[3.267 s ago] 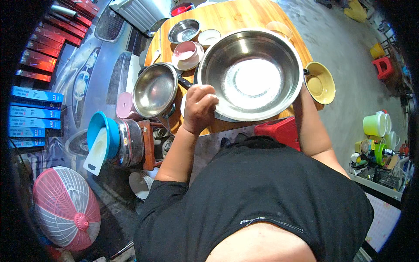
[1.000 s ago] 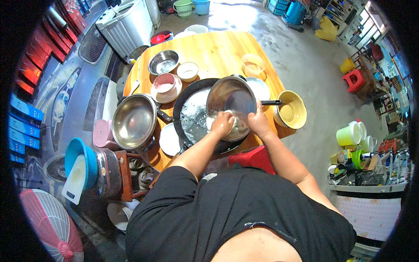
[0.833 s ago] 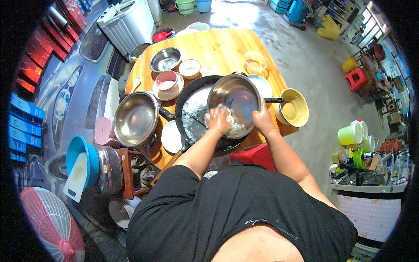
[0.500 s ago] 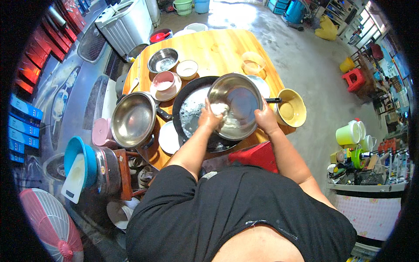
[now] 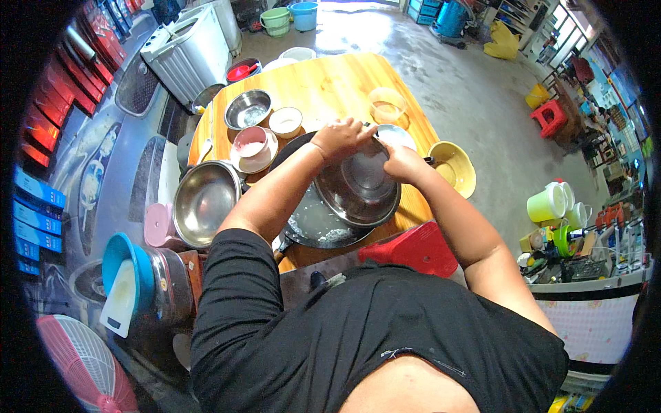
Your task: The person washes multiple kitchen items by hand in a large pan filled with soapy water. They scrub a cutting board, bowls, plates, and metal pots using a cloth, then place the cleaned items on the table.
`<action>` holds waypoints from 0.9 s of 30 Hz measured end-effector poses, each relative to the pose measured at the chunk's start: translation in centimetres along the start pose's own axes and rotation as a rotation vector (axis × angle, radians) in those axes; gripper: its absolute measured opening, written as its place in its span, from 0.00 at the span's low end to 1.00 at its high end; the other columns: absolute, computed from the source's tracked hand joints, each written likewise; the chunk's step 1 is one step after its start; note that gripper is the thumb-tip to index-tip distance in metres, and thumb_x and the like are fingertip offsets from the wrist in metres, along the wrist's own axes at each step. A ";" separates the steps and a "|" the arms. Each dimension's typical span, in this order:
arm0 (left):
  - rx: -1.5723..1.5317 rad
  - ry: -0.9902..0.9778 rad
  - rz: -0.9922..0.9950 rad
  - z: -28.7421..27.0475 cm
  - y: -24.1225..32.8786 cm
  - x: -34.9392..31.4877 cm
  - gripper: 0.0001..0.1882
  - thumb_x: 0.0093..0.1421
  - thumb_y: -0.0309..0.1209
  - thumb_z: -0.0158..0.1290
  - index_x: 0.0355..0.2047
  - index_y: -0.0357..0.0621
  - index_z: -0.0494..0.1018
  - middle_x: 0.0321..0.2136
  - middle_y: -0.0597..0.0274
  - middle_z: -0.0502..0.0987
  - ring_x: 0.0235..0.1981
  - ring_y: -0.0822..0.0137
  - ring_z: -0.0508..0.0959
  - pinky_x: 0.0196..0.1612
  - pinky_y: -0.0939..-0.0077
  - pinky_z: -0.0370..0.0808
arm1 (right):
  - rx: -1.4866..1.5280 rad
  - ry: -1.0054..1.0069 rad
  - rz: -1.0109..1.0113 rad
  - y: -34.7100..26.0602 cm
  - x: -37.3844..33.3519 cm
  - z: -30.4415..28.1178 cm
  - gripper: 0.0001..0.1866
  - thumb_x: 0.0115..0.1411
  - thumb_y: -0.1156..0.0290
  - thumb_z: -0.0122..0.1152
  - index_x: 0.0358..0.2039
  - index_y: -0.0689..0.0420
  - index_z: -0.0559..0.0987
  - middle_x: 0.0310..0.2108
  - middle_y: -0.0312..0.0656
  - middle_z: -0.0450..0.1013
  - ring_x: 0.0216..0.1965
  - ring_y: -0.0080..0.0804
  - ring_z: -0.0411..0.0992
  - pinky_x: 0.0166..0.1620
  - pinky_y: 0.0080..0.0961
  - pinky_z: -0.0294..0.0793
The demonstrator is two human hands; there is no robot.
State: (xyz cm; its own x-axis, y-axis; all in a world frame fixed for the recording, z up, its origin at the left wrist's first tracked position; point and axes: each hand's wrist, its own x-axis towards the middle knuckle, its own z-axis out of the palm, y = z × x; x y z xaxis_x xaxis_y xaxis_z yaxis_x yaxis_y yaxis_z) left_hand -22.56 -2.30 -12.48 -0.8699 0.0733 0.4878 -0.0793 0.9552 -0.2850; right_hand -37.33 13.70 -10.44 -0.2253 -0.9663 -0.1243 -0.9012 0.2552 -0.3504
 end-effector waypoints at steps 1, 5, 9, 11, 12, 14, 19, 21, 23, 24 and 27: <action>0.014 -0.013 0.004 -0.5 0.1 0.2 0.27 0.60 0.41 0.47 0.60 0.61 0.61 0.34 0.63 0.75 0.34 0.63 0.77 0.33 0.67 0.77 | -0.004 -0.024 0.002 0.0 0.4 0.3 0.35 0.49 0.71 0.46 0.62 0.47 0.63 0.41 0.58 0.75 0.42 0.53 0.74 0.47 0.43 0.72; -0.017 -0.133 -0.203 -1.3 0.4 -1.7 0.27 0.60 0.45 0.48 0.60 0.63 0.61 0.34 0.62 0.78 0.32 0.62 0.80 0.29 0.66 0.77 | 0.003 -0.042 0.004 0.3 0.7 0.8 0.35 0.50 0.70 0.46 0.62 0.46 0.63 0.40 0.58 0.75 0.42 0.53 0.75 0.47 0.42 0.72; -0.169 -0.523 -0.751 -0.3 -0.2 -6.5 0.30 0.60 0.47 0.51 0.61 0.61 0.59 0.39 0.55 0.79 0.34 0.56 0.80 0.32 0.62 0.78 | 0.143 0.007 0.009 1.0 0.0 0.4 0.33 0.51 0.69 0.46 0.62 0.45 0.63 0.41 0.59 0.75 0.42 0.53 0.74 0.48 0.42 0.72; -0.249 -0.569 -0.914 0.2 0.4 -9.7 0.30 0.59 0.46 0.52 0.61 0.60 0.59 0.39 0.52 0.78 0.36 0.52 0.80 0.36 0.58 0.77 | 0.114 0.093 0.066 1.1 -0.3 0.2 0.34 0.52 0.69 0.46 0.63 0.40 0.62 0.43 0.59 0.74 0.44 0.54 0.74 0.49 0.42 0.71; -0.260 -0.595 -0.927 0.5 1.0 -11.3 0.30 0.59 0.45 0.52 0.61 0.59 0.60 0.40 0.52 0.78 0.38 0.52 0.79 0.38 0.57 0.76 | 0.109 0.157 0.050 1.0 -0.5 0.3 0.34 0.52 0.69 0.46 0.63 0.38 0.61 0.43 0.58 0.74 0.44 0.54 0.74 0.49 0.43 0.72; -0.283 -0.721 -0.960 1.1 2.7 -13.7 0.29 0.55 0.44 0.55 0.58 0.63 0.65 0.44 0.54 0.76 0.43 0.53 0.77 0.43 0.56 0.75 | 0.067 0.247 0.074 0.6 -1.1 0.8 0.35 0.52 0.70 0.46 0.63 0.35 0.60 0.43 0.57 0.74 0.43 0.54 0.74 0.48 0.43 0.72; -0.407 -0.800 -0.975 3.3 5.5 -16.0 0.25 0.50 0.46 0.56 0.49 0.57 0.72 0.47 0.55 0.74 0.53 0.54 0.71 0.53 0.51 0.68 | 0.071 0.470 -0.094 -1.0 -3.0 4.2 0.37 0.52 0.74 0.49 0.64 0.34 0.59 0.47 0.55 0.72 0.37 0.56 0.75 0.41 0.45 0.76; -0.471 -0.870 -0.980 4.3 4.9 -16.3 0.26 0.50 0.45 0.55 0.45 0.41 0.75 0.43 0.49 0.78 0.45 0.53 0.77 0.49 0.59 0.72 | 0.048 0.315 -0.034 -1.4 -3.9 6.4 0.39 0.54 0.74 0.48 0.66 0.36 0.53 0.49 0.53 0.71 0.35 0.57 0.75 0.40 0.47 0.75; -0.952 -0.636 -0.954 5.1 4.1 -17.1 0.24 0.50 0.43 0.55 0.43 0.38 0.76 0.42 0.48 0.79 0.41 0.55 0.78 0.47 0.63 0.72 | 0.248 0.208 0.085 -1.0 -4.4 8.3 0.40 0.54 0.75 0.48 0.67 0.40 0.51 0.55 0.52 0.67 0.43 0.58 0.73 0.46 0.44 0.74; -0.940 -0.697 -1.096 5.5 3.6 -17.5 0.25 0.51 0.43 0.56 0.44 0.38 0.76 0.40 0.47 0.79 0.41 0.57 0.78 0.47 0.66 0.72 | 0.443 0.199 0.093 -0.6 -4.6 9.1 0.40 0.53 0.77 0.47 0.68 0.46 0.50 0.61 0.51 0.61 0.54 0.55 0.67 0.53 0.39 0.70; -0.821 -0.548 -1.213 6.6 3.4 -18.4 0.23 0.55 0.41 0.52 0.43 0.33 0.74 0.38 0.43 0.79 0.39 0.51 0.79 0.44 0.63 0.74 | 0.823 0.255 0.114 0.3 -4.4 11.1 0.37 0.53 0.82 0.45 0.66 0.54 0.55 0.64 0.51 0.56 0.64 0.41 0.57 0.62 0.30 0.59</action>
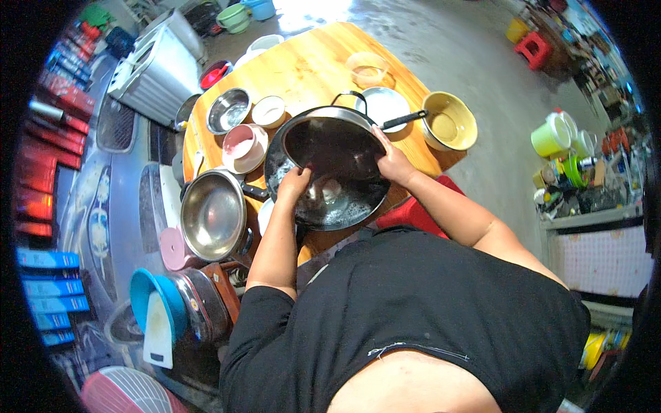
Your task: The person washes multiple kitchen items by hand in a large pan filled with soapy water. They scrub a cutting board, bowls, plates, and metal pots using a cloth, then place the cleaned items on the table.
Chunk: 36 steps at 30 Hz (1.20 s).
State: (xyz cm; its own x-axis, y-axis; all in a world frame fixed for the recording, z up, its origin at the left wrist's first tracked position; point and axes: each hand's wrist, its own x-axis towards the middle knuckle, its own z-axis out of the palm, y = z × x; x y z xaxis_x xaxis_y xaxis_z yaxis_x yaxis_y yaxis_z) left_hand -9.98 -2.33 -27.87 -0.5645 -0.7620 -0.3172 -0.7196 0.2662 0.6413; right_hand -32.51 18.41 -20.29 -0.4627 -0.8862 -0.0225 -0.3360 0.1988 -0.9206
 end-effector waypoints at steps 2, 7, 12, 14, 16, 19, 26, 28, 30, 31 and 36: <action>-0.029 0.062 0.012 0.8 -0.3 0.0 0.29 0.58 0.51 0.50 0.40 0.32 0.73 0.36 0.39 0.78 0.41 0.46 0.78 0.45 0.62 0.72 | -0.066 0.137 -0.134 0.5 0.1 0.3 0.39 0.52 0.81 0.45 0.67 0.53 0.52 0.61 0.55 0.61 0.61 0.48 0.62 0.60 0.30 0.61; -0.191 -0.115 0.035 2.7 -0.5 0.2 0.31 0.59 0.57 0.49 0.34 0.35 0.73 0.28 0.44 0.78 0.33 0.51 0.79 0.40 0.63 0.72 | -0.065 0.251 -0.482 -2.3 0.1 0.2 0.34 0.60 0.77 0.47 0.67 0.52 0.52 0.55 0.55 0.67 0.55 0.49 0.68 0.57 0.32 0.67; -0.109 -0.134 0.169 4.1 -1.6 1.2 0.26 0.60 0.53 0.49 0.31 0.37 0.73 0.24 0.49 0.77 0.28 0.57 0.76 0.34 0.65 0.71 | -0.190 0.296 -0.557 -5.9 -2.2 -1.9 0.31 0.59 0.69 0.57 0.63 0.44 0.63 0.47 0.54 0.73 0.46 0.40 0.76 0.48 0.26 0.73; -0.023 -0.104 0.277 4.9 -2.0 1.3 0.24 0.61 0.51 0.48 0.29 0.39 0.73 0.23 0.51 0.76 0.25 0.59 0.75 0.30 0.66 0.71 | -0.175 0.242 -0.615 -6.3 -3.0 -2.4 0.27 0.60 0.70 0.56 0.61 0.51 0.66 0.47 0.52 0.73 0.48 0.32 0.73 0.50 0.23 0.71; 0.094 -0.046 0.425 5.6 -2.2 1.0 0.22 0.61 0.48 0.47 0.26 0.41 0.73 0.21 0.54 0.75 0.22 0.61 0.74 0.26 0.67 0.70 | 0.333 0.141 -0.414 -6.2 -3.5 -2.2 0.26 0.62 0.67 0.56 0.60 0.55 0.67 0.49 0.47 0.73 0.49 0.28 0.71 0.51 0.22 0.69; 0.246 0.005 0.526 5.8 -1.4 0.2 0.19 0.62 0.45 0.46 0.23 0.44 0.73 0.19 0.57 0.74 0.18 0.64 0.72 0.20 0.69 0.69 | 0.352 0.264 -0.296 -5.9 -3.2 -1.8 0.29 0.62 0.57 0.57 0.60 0.57 0.66 0.49 0.41 0.72 0.49 0.24 0.70 0.50 0.22 0.71; 0.188 -0.064 0.301 3.3 2.6 -5.0 0.23 0.57 0.46 0.52 0.48 0.46 0.72 0.49 0.44 0.70 0.49 0.46 0.72 0.51 0.56 0.70 | 0.653 0.285 0.239 -5.6 4.9 -6.6 0.16 0.65 0.67 0.44 0.45 0.67 0.71 0.33 0.49 0.77 0.33 0.38 0.77 0.32 0.31 0.81; 0.248 0.005 0.286 2.7 3.5 -6.9 0.25 0.57 0.45 0.53 0.52 0.49 0.70 0.54 0.45 0.66 0.53 0.46 0.69 0.55 0.54 0.67 | 0.708 0.198 0.375 -5.5 10.2 -8.2 0.16 0.65 0.67 0.42 0.45 0.68 0.68 0.34 0.56 0.76 0.31 0.42 0.78 0.29 0.28 0.81; 0.272 0.060 0.217 2.0 4.1 -8.5 0.27 0.57 0.46 0.53 0.55 0.51 0.68 0.58 0.44 0.62 0.59 0.45 0.64 0.59 0.55 0.64 | 0.725 0.131 0.376 -4.9 15.5 -8.7 0.17 0.63 0.70 0.41 0.46 0.72 0.66 0.35 0.58 0.74 0.34 0.44 0.78 0.32 0.30 0.83; 0.244 0.050 0.179 1.5 4.3 -9.2 0.27 0.58 0.46 0.52 0.55 0.51 0.68 0.60 0.45 0.61 0.60 0.45 0.63 0.60 0.53 0.62 | 0.678 0.122 0.389 -4.4 17.9 -8.6 0.17 0.62 0.71 0.40 0.46 0.71 0.65 0.37 0.59 0.74 0.34 0.45 0.78 0.32 0.30 0.83; 0.161 0.369 0.154 -0.3 5.5 -13.7 0.20 0.58 0.39 0.54 0.50 0.49 0.71 0.54 0.45 0.66 0.55 0.46 0.68 0.57 0.59 0.67 | 0.484 0.064 0.529 -1.4 29.1 -6.1 0.17 0.58 0.73 0.39 0.46 0.66 0.69 0.32 0.55 0.75 0.28 0.42 0.76 0.28 0.33 0.82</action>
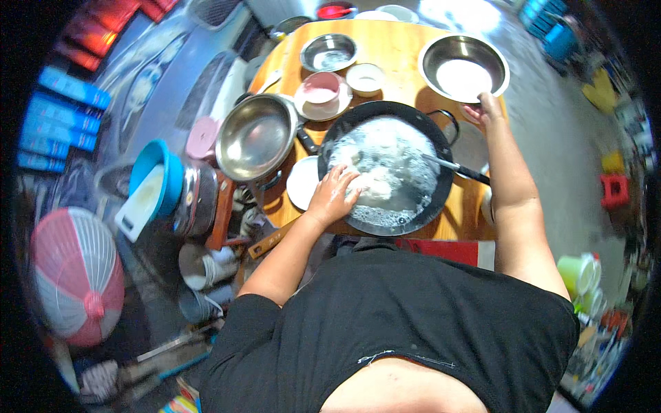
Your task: The person washes multiple kitchen items by hand in a large pan filled with soapy water. They scrub a cutting board, bowls, plates, and metal pots using a cloth, then place the cleaned items on the table.
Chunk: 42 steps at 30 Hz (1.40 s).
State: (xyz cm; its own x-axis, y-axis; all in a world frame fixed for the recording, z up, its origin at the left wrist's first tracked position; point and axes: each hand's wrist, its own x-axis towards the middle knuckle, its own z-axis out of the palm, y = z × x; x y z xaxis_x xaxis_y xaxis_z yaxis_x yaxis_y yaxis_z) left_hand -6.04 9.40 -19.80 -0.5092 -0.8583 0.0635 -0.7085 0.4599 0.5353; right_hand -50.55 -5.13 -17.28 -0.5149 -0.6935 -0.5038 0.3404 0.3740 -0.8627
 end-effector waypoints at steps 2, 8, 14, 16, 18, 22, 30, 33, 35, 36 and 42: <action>-0.063 0.116 -0.002 -1.3 0.5 -1.7 0.18 0.57 0.37 0.55 0.47 0.47 0.73 0.52 0.46 0.68 0.54 0.47 0.69 0.56 0.60 0.67 | -0.090 -0.026 -0.018 0.7 3.8 1.2 0.17 0.58 0.72 0.39 0.44 0.65 0.71 0.30 0.53 0.75 0.25 0.39 0.76 0.23 0.29 0.81; -0.129 0.348 -0.291 -4.1 2.0 -8.3 0.14 0.56 0.30 0.55 0.44 0.43 0.75 0.49 0.49 0.69 0.50 0.52 0.71 0.54 0.64 0.68 | -0.290 -0.127 0.109 2.2 12.1 3.3 0.13 0.57 0.72 0.41 0.36 0.64 0.73 0.23 0.49 0.74 0.17 0.34 0.72 0.17 0.24 0.74; 0.014 0.491 -0.347 -5.0 2.2 -11.5 0.14 0.56 0.28 0.55 0.44 0.43 0.74 0.49 0.51 0.70 0.47 0.53 0.73 0.51 0.63 0.71 | -0.443 -0.099 0.003 2.4 15.0 2.6 0.10 0.53 0.72 0.44 0.33 0.60 0.74 0.20 0.44 0.72 0.15 0.33 0.71 0.18 0.27 0.75; 0.015 0.517 -0.359 -4.7 2.1 -11.5 0.14 0.56 0.27 0.55 0.44 0.43 0.74 0.48 0.51 0.70 0.47 0.53 0.73 0.51 0.64 0.71 | -0.488 0.048 -0.071 1.7 14.0 2.8 0.16 0.51 0.70 0.47 0.40 0.59 0.74 0.37 0.52 0.74 0.35 0.41 0.76 0.35 0.42 0.77; 0.012 0.537 -0.357 -4.3 1.9 -11.0 0.13 0.56 0.27 0.55 0.44 0.43 0.74 0.48 0.51 0.70 0.47 0.53 0.73 0.51 0.64 0.71 | -1.221 0.596 -0.522 1.5 12.2 4.5 0.21 0.53 0.65 0.52 0.49 0.53 0.73 0.49 0.53 0.70 0.52 0.44 0.70 0.49 0.44 0.72; -0.028 0.550 -0.321 -4.0 2.0 -9.3 0.12 0.56 0.26 0.55 0.42 0.43 0.74 0.46 0.50 0.70 0.46 0.52 0.73 0.49 0.63 0.71 | -1.593 0.325 -0.857 0.6 9.0 8.7 0.23 0.56 0.57 0.52 0.52 0.42 0.74 0.54 0.42 0.69 0.57 0.44 0.65 0.57 0.40 0.66; 0.025 0.591 -0.244 -5.9 3.4 -7.8 0.12 0.53 0.23 0.55 0.40 0.42 0.75 0.45 0.49 0.71 0.45 0.51 0.74 0.49 0.63 0.71 | -0.997 -0.435 -0.096 9.2 10.0 22.3 0.26 0.60 0.50 0.55 0.41 0.64 0.76 0.25 0.52 0.75 0.23 0.39 0.75 0.26 0.37 0.74; 0.059 0.613 -0.257 -6.2 4.0 -8.6 0.11 0.53 0.23 0.55 0.39 0.42 0.76 0.45 0.49 0.72 0.45 0.51 0.74 0.48 0.63 0.71 | -0.850 -0.434 -0.030 11.1 10.0 23.8 0.23 0.60 0.56 0.54 0.41 0.67 0.73 0.19 0.49 0.72 0.17 0.35 0.72 0.19 0.29 0.71; 0.052 0.627 -0.272 -6.2 4.5 -9.1 0.11 0.52 0.22 0.55 0.38 0.42 0.76 0.45 0.49 0.72 0.45 0.51 0.74 0.48 0.63 0.72 | -0.759 -0.394 -0.052 11.9 10.0 24.3 0.22 0.60 0.59 0.53 0.41 0.68 0.73 0.19 0.49 0.73 0.17 0.35 0.72 0.20 0.29 0.72; 0.028 0.608 -0.294 -6.1 4.7 -9.3 0.11 0.52 0.22 0.54 0.38 0.42 0.76 0.44 0.50 0.72 0.44 0.51 0.74 0.48 0.63 0.72 | -0.711 -0.384 -0.039 11.9 10.1 24.4 0.21 0.59 0.60 0.53 0.41 0.68 0.73 0.19 0.49 0.73 0.17 0.35 0.72 0.20 0.29 0.72; -0.076 0.515 -0.215 -4.2 4.6 -7.7 0.11 0.52 0.23 0.53 0.37 0.43 0.77 0.41 0.54 0.74 0.43 0.53 0.75 0.46 0.63 0.73 | -0.541 -0.393 0.001 9.2 8.0 22.8 0.16 0.57 0.68 0.51 0.40 0.68 0.73 0.21 0.48 0.74 0.18 0.35 0.73 0.21 0.28 0.73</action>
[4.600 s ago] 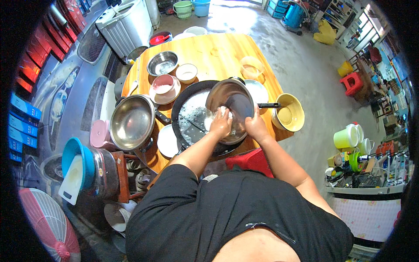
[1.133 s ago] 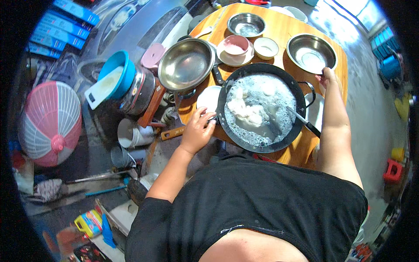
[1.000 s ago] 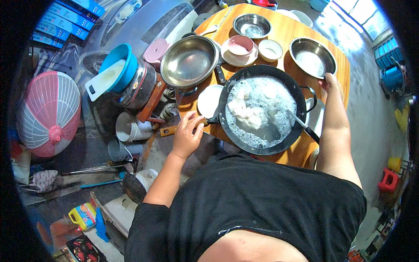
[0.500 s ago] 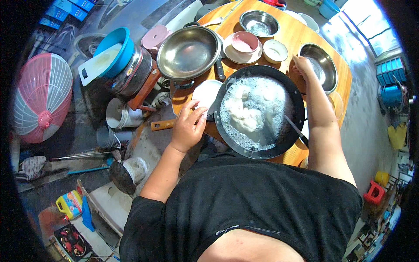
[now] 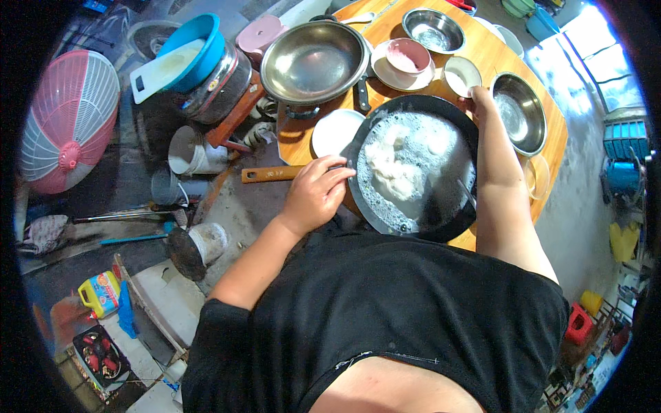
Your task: The person washes multiple kitchen items by hand in a large pan filled with soapy water. They scrub a cutting board, bowls, plates, and metal pots using a cloth, then place the cleaned items on the table.
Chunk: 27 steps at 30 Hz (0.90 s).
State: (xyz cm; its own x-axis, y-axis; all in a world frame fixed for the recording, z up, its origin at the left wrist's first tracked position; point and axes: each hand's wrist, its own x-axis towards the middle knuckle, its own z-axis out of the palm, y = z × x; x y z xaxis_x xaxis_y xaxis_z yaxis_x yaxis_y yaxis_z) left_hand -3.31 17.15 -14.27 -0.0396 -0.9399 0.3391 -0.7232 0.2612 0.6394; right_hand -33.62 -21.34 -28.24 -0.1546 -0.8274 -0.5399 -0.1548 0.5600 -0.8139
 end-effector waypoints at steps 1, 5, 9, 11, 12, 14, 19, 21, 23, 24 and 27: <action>-0.062 -0.067 -0.009 1.1 -0.1 0.4 0.12 0.52 0.23 0.54 0.38 0.42 0.77 0.43 0.54 0.75 0.45 0.53 0.75 0.50 0.63 0.71 | -0.081 -0.122 -0.076 -1.2 -1.5 -1.5 0.16 0.53 0.75 0.46 0.41 0.69 0.72 0.23 0.47 0.74 0.19 0.35 0.73 0.22 0.28 0.75; -0.034 -0.357 0.119 6.6 -0.9 2.5 0.14 0.54 0.30 0.53 0.42 0.46 0.75 0.47 0.54 0.73 0.49 0.55 0.73 0.52 0.61 0.70 | -0.091 -0.150 -0.302 -4.4 -9.8 -5.1 0.19 0.53 0.77 0.44 0.48 0.64 0.69 0.28 0.46 0.75 0.18 0.33 0.74 0.21 0.28 0.77; 0.160 -0.688 0.059 12.0 -1.7 3.7 0.23 0.55 0.39 0.52 0.51 0.50 0.71 0.60 0.49 0.61 0.61 0.52 0.61 0.59 0.50 0.59 | -0.312 -0.264 -0.298 -1.9 -18.1 -6.5 0.23 0.54 0.76 0.49 0.53 0.52 0.70 0.27 0.45 0.75 0.14 0.31 0.72 0.17 0.27 0.74; 0.384 -0.849 0.077 13.6 -2.3 4.0 0.26 0.52 0.42 0.56 0.52 0.52 0.71 0.58 0.50 0.63 0.61 0.53 0.60 0.57 0.42 0.58 | -0.537 -0.268 -0.321 1.4 -21.8 -6.6 0.25 0.55 0.74 0.49 0.55 0.46 0.70 0.26 0.45 0.75 0.14 0.30 0.72 0.16 0.27 0.73; 0.403 -0.909 0.054 14.1 -2.6 4.2 0.26 0.51 0.42 0.57 0.50 0.51 0.71 0.60 0.49 0.61 0.62 0.53 0.59 0.58 0.46 0.58 | -0.653 -0.255 -0.280 3.7 -23.8 -6.4 0.25 0.56 0.74 0.49 0.56 0.44 0.70 0.26 0.45 0.75 0.14 0.30 0.73 0.15 0.27 0.73; 0.353 -0.828 0.043 14.6 -3.1 4.5 0.23 0.50 0.41 0.57 0.48 0.53 0.72 0.53 0.51 0.67 0.57 0.53 0.65 0.53 0.46 0.62 | -0.731 -0.282 -0.131 7.3 -26.4 -5.7 0.24 0.57 0.72 0.47 0.56 0.44 0.70 0.30 0.50 0.76 0.22 0.39 0.77 0.25 0.34 0.78; 0.218 -0.796 -0.164 13.8 -3.5 6.3 0.22 0.52 0.44 0.52 0.43 0.45 0.72 0.39 0.44 0.77 0.43 0.47 0.77 0.46 0.55 0.73 | -0.896 -0.134 -0.197 11.6 -29.6 -5.2 0.28 0.54 0.69 0.50 0.58 0.46 0.67 0.44 0.57 0.74 0.48 0.53 0.72 0.53 0.41 0.69; 0.056 -0.780 -0.318 13.2 -3.6 6.7 0.25 0.53 0.47 0.51 0.43 0.42 0.71 0.42 0.41 0.77 0.45 0.47 0.77 0.48 0.58 0.72 | -0.804 -0.159 -0.149 12.5 -30.5 -4.3 0.31 0.52 0.67 0.54 0.58 0.46 0.64 0.47 0.59 0.71 0.51 0.54 0.69 0.55 0.40 0.67; 0.009 -0.718 -0.374 12.6 -3.7 6.6 0.26 0.54 0.50 0.49 0.45 0.42 0.72 0.42 0.41 0.77 0.45 0.47 0.77 0.48 0.58 0.72 | -0.721 -0.175 -0.165 13.5 -31.6 -2.5 0.37 0.47 0.65 0.60 0.60 0.46 0.61 0.53 0.62 0.65 0.56 0.57 0.64 0.58 0.41 0.65; -0.013 -0.680 -0.404 12.5 -3.7 6.4 0.27 0.54 0.51 0.48 0.45 0.42 0.73 0.43 0.41 0.77 0.45 0.46 0.77 0.49 0.57 0.72 | -0.822 -0.155 -0.205 14.0 -32.1 -1.7 0.37 0.48 0.66 0.58 0.61 0.44 0.59 0.53 0.62 0.64 0.54 0.58 0.66 0.57 0.43 0.66; -0.041 -0.672 -0.375 12.5 -3.9 5.7 0.29 0.52 0.53 0.51 0.45 0.41 0.71 0.41 0.40 0.77 0.44 0.45 0.77 0.47 0.57 0.72 | -1.013 -0.063 -0.196 14.4 -33.0 0.6 0.39 0.50 0.68 0.55 0.63 0.42 0.55 0.54 0.61 0.63 0.50 0.56 0.69 0.54 0.43 0.69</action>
State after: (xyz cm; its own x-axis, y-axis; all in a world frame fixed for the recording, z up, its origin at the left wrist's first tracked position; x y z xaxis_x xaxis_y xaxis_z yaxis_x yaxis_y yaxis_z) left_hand -9.31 8.07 -23.44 -0.2166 -0.8952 -0.3894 -0.7454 -0.1060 0.6582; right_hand -30.19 14.00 -22.31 0.0083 -0.8922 -0.4515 -0.9253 0.1644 -0.3419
